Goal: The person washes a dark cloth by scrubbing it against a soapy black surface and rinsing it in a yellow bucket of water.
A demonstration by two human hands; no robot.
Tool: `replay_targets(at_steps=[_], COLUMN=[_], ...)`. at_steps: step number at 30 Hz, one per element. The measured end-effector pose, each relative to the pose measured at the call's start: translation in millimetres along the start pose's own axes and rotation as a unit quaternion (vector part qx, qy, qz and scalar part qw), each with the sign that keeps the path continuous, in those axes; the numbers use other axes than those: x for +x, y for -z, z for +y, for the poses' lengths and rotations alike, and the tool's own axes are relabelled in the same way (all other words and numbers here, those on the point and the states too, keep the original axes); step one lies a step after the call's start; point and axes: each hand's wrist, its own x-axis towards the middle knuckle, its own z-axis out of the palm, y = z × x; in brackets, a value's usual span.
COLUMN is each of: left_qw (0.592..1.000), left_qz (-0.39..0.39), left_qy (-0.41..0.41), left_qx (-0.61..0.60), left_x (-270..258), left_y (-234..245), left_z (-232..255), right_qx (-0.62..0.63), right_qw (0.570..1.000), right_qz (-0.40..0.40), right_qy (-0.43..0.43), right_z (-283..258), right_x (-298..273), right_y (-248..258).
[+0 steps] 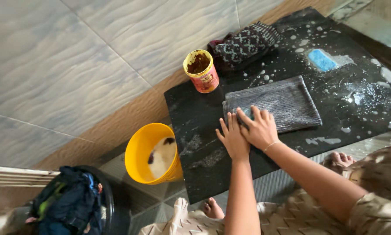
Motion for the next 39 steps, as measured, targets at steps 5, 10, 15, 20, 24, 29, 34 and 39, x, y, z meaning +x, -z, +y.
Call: replay_targets(at_steps=[5,10,15,20,24,29,34,39], left_qw=[0.999,0.991,0.991,0.988,0.988,0.990,0.990,0.991], left_qz=[-0.017,-0.085,-0.072,-0.131,-0.128,-0.111,-0.108,-0.070], left_qy=[0.006,-0.060,-0.086,-0.083,-0.082,-0.082,-0.085,-0.104], left_qx=[-0.032,-0.089,-0.076,0.004,0.003,-0.027,-0.036,-0.045], left_x=[-16.9,-53.5,-64.7,-63.7,-62.7,-60.7,-52.9,-50.5], left_y=[12.6,42.2,45.7,37.4,38.0,41.1,41.2,37.0], left_z=[7.4,28.5,24.7,24.1,25.4,28.8,27.7,22.4], right_qx=[-0.104,-0.099,-0.137,-0.014,0.034,-0.101,-0.172,-0.012], right_qw=[0.986,0.983,0.975,0.994,0.985,0.982,0.964,0.992], right_qz=[-0.089,-0.077,-0.106,-0.070,-0.159,-0.112,-0.158,-0.127], right_qy=[-0.097,-0.131,-0.136,0.084,0.060,-0.110,-0.124,-0.005], right_z=[92.5,177.7,141.6,12.4,39.0,192.2,193.1,77.1], right_x=[-5.5,6.6,13.4,-10.1,8.3,46.7,51.7,19.2], right_y=[-4.2,-21.8,-12.2,1.1,3.2,-22.6,-34.2,-13.0])
